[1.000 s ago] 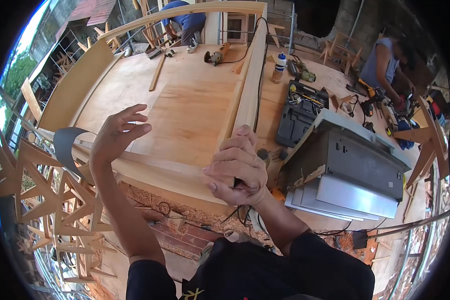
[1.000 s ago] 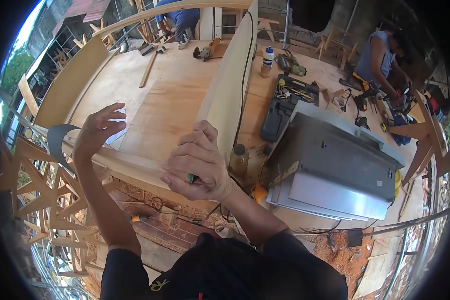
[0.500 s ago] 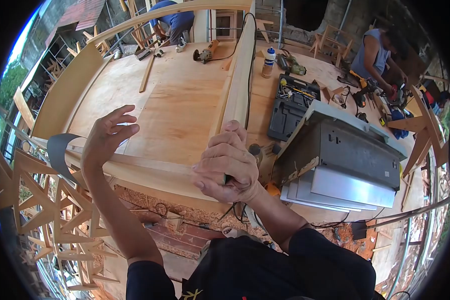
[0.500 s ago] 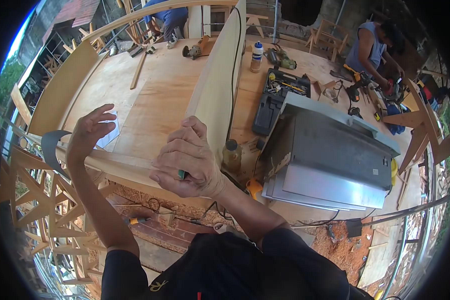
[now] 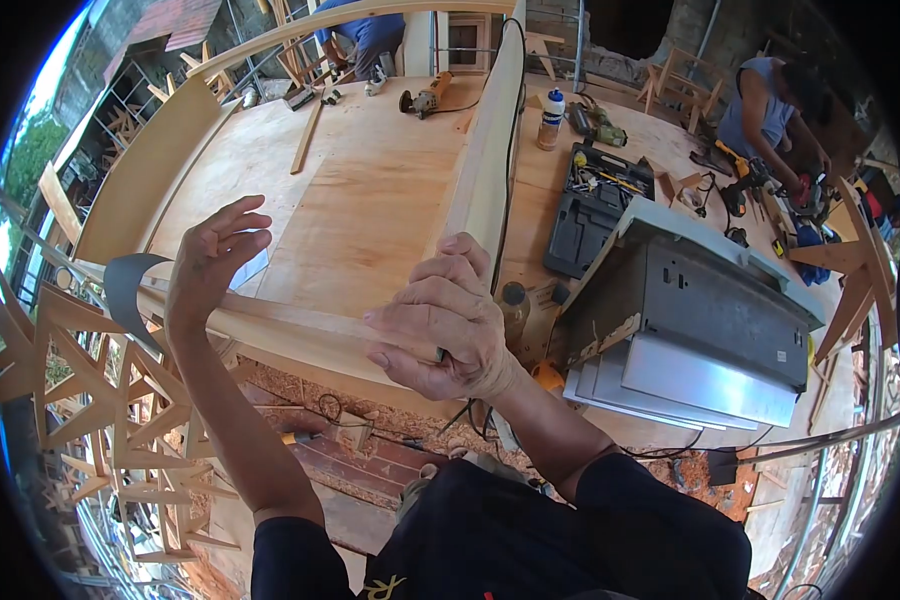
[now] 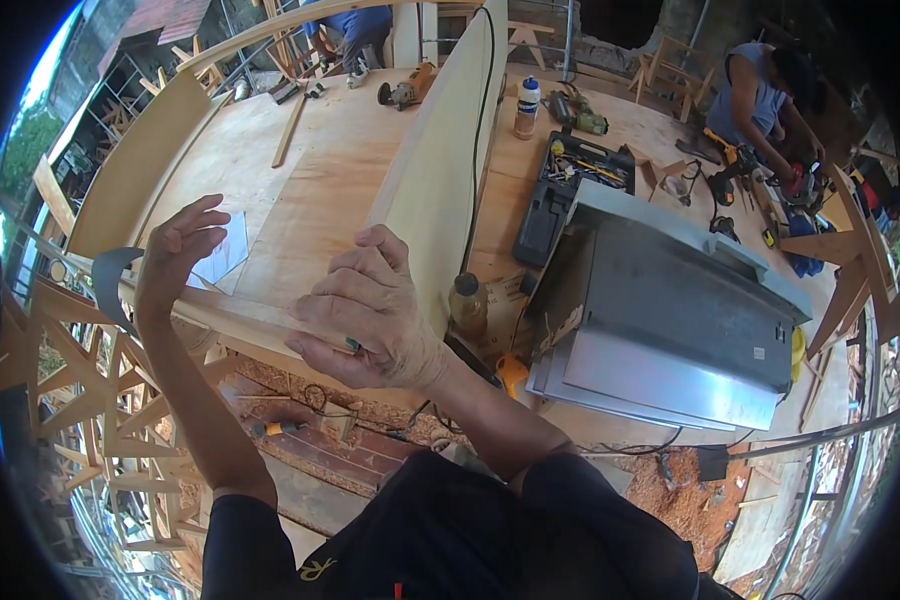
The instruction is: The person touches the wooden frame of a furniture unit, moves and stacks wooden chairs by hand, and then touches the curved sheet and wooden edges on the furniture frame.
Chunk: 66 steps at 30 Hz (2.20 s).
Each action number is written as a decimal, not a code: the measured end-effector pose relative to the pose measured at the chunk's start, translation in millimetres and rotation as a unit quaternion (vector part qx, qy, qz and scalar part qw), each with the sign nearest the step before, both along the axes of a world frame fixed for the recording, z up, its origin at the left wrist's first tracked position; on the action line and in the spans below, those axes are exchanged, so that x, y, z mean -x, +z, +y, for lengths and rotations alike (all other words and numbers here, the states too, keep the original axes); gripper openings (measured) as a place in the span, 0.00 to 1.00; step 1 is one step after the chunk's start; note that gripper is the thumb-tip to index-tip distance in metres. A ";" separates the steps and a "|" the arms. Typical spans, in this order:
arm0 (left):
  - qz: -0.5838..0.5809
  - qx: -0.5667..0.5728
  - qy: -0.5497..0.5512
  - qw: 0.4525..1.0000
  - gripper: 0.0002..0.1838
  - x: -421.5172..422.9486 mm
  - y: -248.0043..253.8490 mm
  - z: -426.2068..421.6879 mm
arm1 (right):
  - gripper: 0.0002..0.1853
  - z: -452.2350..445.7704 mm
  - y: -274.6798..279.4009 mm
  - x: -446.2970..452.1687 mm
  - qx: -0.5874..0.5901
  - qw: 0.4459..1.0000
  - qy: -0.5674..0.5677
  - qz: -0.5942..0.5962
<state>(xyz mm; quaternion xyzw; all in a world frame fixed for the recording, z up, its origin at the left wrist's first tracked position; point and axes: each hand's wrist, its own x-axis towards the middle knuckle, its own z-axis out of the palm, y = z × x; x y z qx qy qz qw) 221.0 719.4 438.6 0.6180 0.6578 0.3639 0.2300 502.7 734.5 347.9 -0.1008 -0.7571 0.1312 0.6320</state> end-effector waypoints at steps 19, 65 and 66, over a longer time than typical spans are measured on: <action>-0.401 -0.114 0.278 0.865 0.20 52.1 -266.4 -193.2 | 0.07 6.1 -8.9 6.6 -0.054 0.999 -0.004 -0.003; -0.825 -0.196 0.302 0.435 0.41 63.5 -398.1 -453.8 | 0.22 -290.3 -295.7 284.7 0.113 0.751 0.441 -0.477; -0.801 -0.187 0.354 0.445 0.40 74.4 -418.9 -480.8 | 0.22 -289.9 -315.9 281.0 0.185 0.706 0.396 -0.557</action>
